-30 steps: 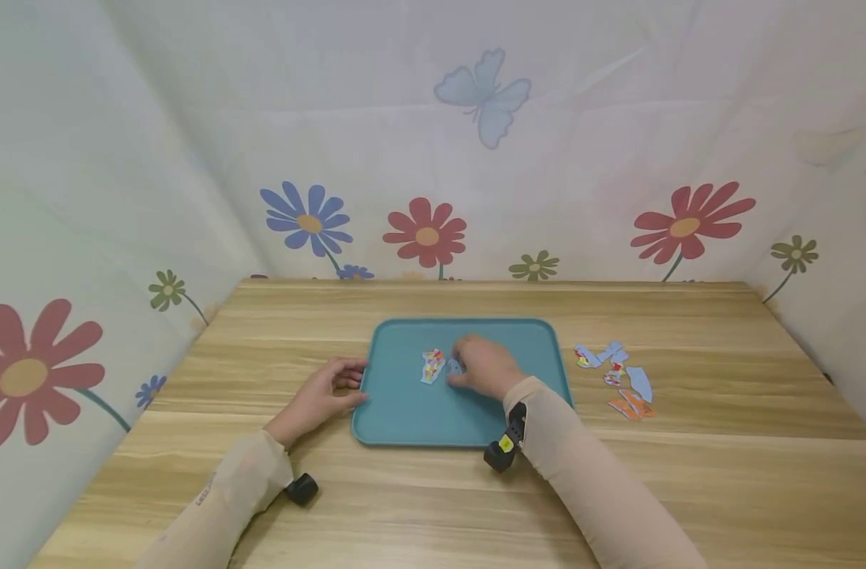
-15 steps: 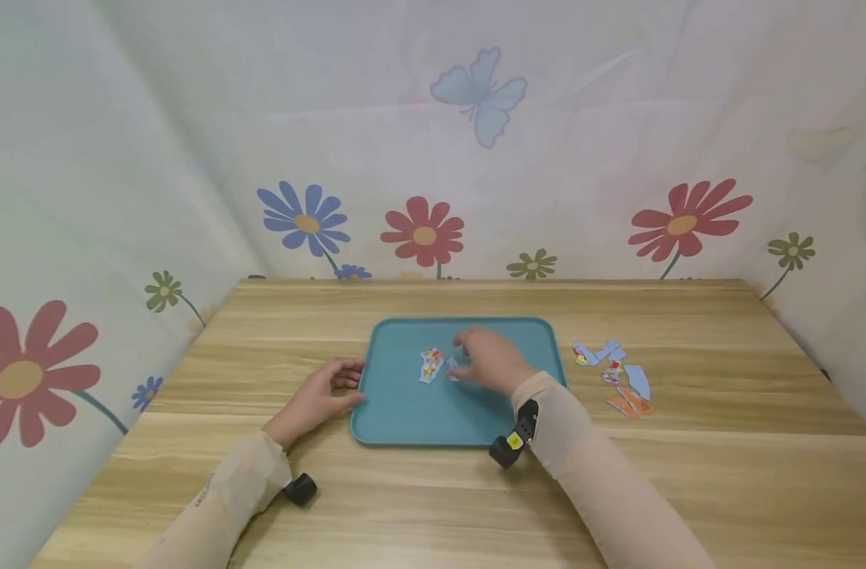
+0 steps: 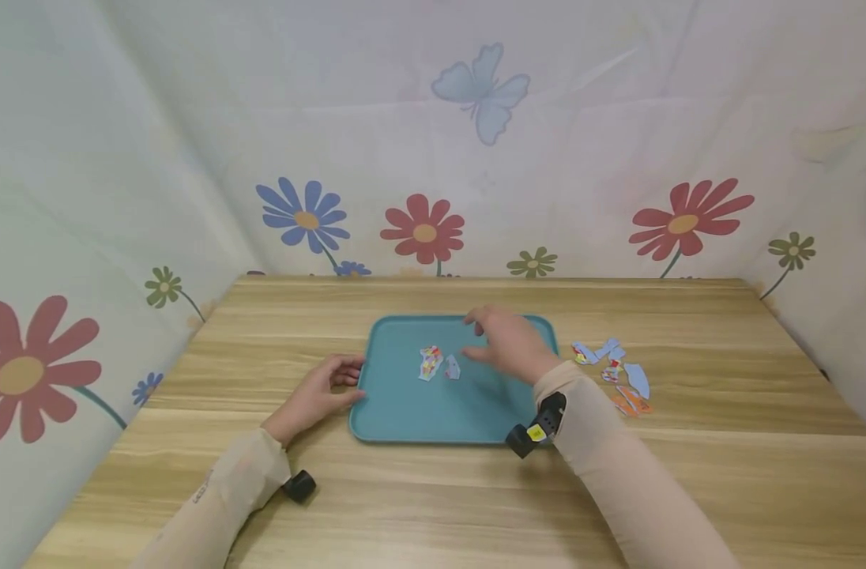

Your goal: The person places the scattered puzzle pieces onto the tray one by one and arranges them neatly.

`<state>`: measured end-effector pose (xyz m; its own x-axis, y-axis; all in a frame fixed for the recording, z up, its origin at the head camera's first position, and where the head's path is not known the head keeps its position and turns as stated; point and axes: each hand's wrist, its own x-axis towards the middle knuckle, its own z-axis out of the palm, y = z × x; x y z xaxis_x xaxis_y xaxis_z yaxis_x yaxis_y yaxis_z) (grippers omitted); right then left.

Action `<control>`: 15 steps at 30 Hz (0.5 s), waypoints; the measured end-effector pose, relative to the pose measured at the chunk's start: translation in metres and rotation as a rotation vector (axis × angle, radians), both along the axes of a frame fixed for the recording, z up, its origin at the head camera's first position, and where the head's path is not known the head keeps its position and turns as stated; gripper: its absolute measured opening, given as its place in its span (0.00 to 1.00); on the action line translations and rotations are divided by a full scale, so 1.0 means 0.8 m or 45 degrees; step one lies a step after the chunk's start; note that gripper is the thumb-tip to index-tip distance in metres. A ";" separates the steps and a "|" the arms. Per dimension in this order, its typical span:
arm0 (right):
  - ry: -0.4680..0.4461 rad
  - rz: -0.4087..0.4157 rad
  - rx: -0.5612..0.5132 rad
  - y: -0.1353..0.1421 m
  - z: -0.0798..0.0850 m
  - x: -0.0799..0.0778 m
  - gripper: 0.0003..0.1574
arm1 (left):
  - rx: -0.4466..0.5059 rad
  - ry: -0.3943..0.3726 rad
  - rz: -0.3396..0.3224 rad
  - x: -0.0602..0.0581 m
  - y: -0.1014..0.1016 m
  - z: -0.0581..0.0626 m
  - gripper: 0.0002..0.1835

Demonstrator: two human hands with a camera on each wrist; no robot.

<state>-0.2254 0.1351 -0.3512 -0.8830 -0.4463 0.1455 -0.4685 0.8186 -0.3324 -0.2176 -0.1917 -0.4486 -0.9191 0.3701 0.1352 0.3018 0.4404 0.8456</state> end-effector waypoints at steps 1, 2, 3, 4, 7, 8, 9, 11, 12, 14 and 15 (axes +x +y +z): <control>0.015 0.000 0.002 0.002 0.002 0.001 0.29 | -0.003 -0.005 0.001 0.000 0.000 0.000 0.29; 0.029 0.001 0.003 0.003 0.003 0.002 0.29 | -0.003 -0.011 0.003 0.000 0.000 0.001 0.29; 0.038 0.000 0.000 0.004 0.004 0.002 0.29 | -0.006 -0.016 0.006 0.000 0.000 0.001 0.29; 0.047 0.001 -0.003 0.006 0.005 0.003 0.29 | -0.006 -0.020 0.008 0.000 0.001 0.001 0.30; 0.057 0.002 -0.016 0.010 0.007 0.005 0.28 | -0.011 -0.023 0.008 -0.001 0.001 0.000 0.30; 0.058 0.001 -0.018 0.011 0.008 0.006 0.28 | -0.010 -0.022 0.008 -0.001 0.001 0.000 0.30; 0.063 0.001 -0.018 0.013 0.009 0.006 0.28 | -0.012 -0.019 0.006 -0.001 0.001 0.000 0.30; 0.077 -0.001 -0.012 0.016 0.011 0.008 0.28 | -0.013 -0.012 0.003 -0.002 0.000 -0.001 0.30; 0.082 -0.002 -0.010 0.017 0.012 0.009 0.28 | -0.010 -0.013 0.004 -0.003 0.000 -0.001 0.30; 0.093 -0.001 -0.002 0.019 0.014 0.011 0.27 | -0.010 -0.009 0.002 -0.003 0.000 -0.002 0.30; 0.095 0.001 0.000 0.021 0.015 0.012 0.27 | -0.011 -0.010 0.001 -0.003 0.000 -0.002 0.30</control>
<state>-0.2154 0.1515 -0.3390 -0.8694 -0.4467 0.2113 -0.4925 0.8182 -0.2966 -0.2198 -0.1918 -0.4503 -0.9204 0.3704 0.1251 0.2949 0.4479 0.8440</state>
